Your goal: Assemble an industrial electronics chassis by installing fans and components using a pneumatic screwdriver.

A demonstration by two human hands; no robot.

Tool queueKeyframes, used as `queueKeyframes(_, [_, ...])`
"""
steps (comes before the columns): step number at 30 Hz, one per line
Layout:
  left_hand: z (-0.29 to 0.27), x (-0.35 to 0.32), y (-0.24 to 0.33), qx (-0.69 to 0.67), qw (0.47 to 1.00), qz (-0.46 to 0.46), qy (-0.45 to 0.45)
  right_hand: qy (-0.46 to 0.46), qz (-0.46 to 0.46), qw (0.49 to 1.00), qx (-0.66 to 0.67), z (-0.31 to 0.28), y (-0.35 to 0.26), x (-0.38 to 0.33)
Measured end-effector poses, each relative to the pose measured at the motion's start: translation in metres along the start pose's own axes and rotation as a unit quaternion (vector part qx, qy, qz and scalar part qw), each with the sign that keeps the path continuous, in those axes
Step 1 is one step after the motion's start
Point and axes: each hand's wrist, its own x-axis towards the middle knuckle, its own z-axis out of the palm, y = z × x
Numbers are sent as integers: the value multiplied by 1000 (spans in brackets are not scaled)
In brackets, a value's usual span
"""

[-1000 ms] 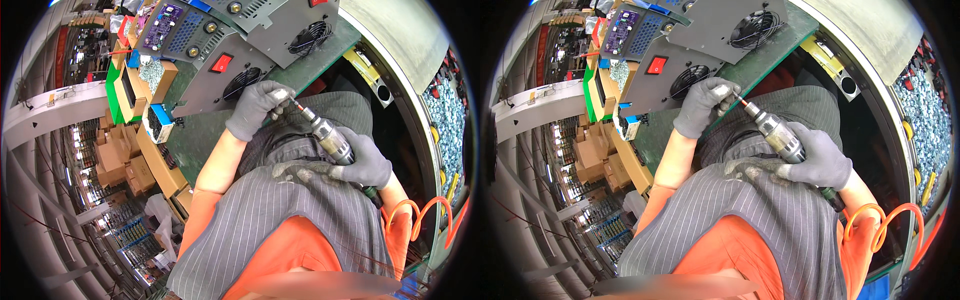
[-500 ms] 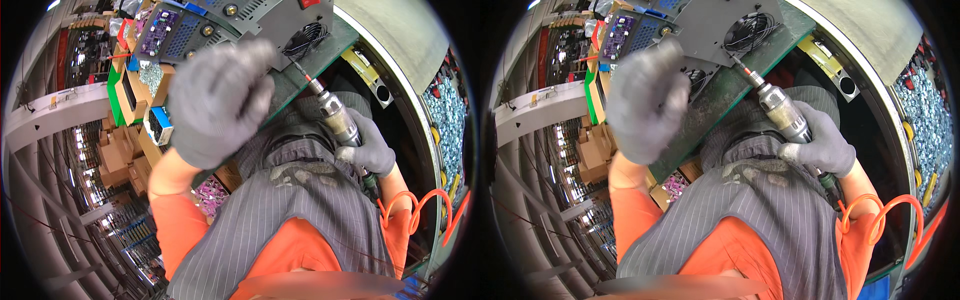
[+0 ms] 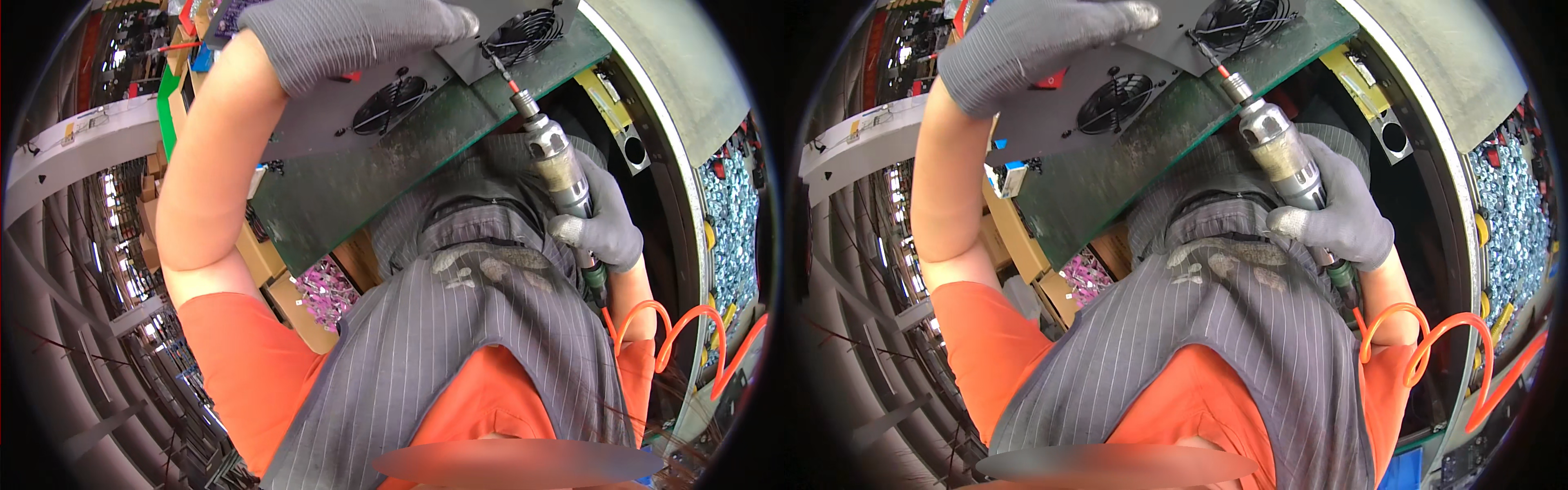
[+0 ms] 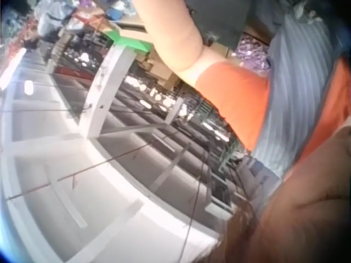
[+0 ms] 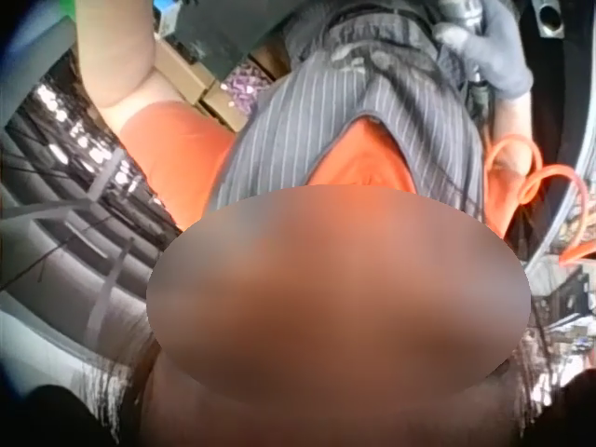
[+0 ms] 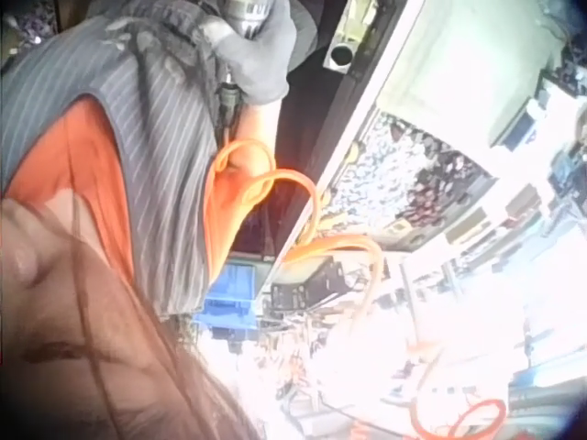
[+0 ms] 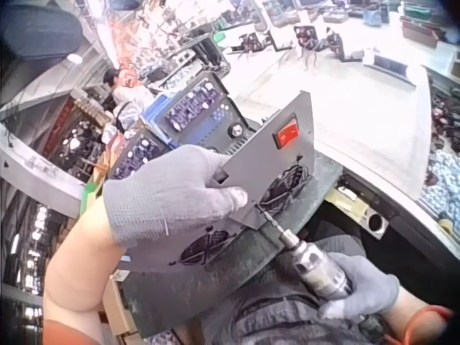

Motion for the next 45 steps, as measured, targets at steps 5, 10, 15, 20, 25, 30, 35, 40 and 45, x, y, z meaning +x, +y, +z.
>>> queueKeyframes(5, [-4,1,-3,2,999,-52,-8,13,-31,999,18,4,-3,1])
queueKeyframes(10, [-3,7,-5,66,995,-74,-17,19,-22,1000,13,7,-7,2])
queueKeyframes(15, [-2,9,-13,83,996,-40,18,14,-16,1000,3,12,-15,-2])
queueKeyframes(20, [1,26,-35,182,980,72,15,51,18,991,124,25,-27,-8])
queueKeyframes(25, [-2,14,-17,85,995,-57,-2,38,2,996,80,32,-36,-5])
queueKeyframes(30, [-6,9,-27,248,950,186,-43,14,-6,997,72,32,-39,2])
queueKeyframes(35, [-26,-32,-99,-196,950,182,160,53,25,998,1,23,-19,-15])
queueKeyframes(40, [7,-105,-217,-185,929,-51,317,49,70,996,-21,9,29,-8])
queueKeyframes(45, [83,-163,-278,18,910,-305,282,63,9,989,-136,13,41,4])
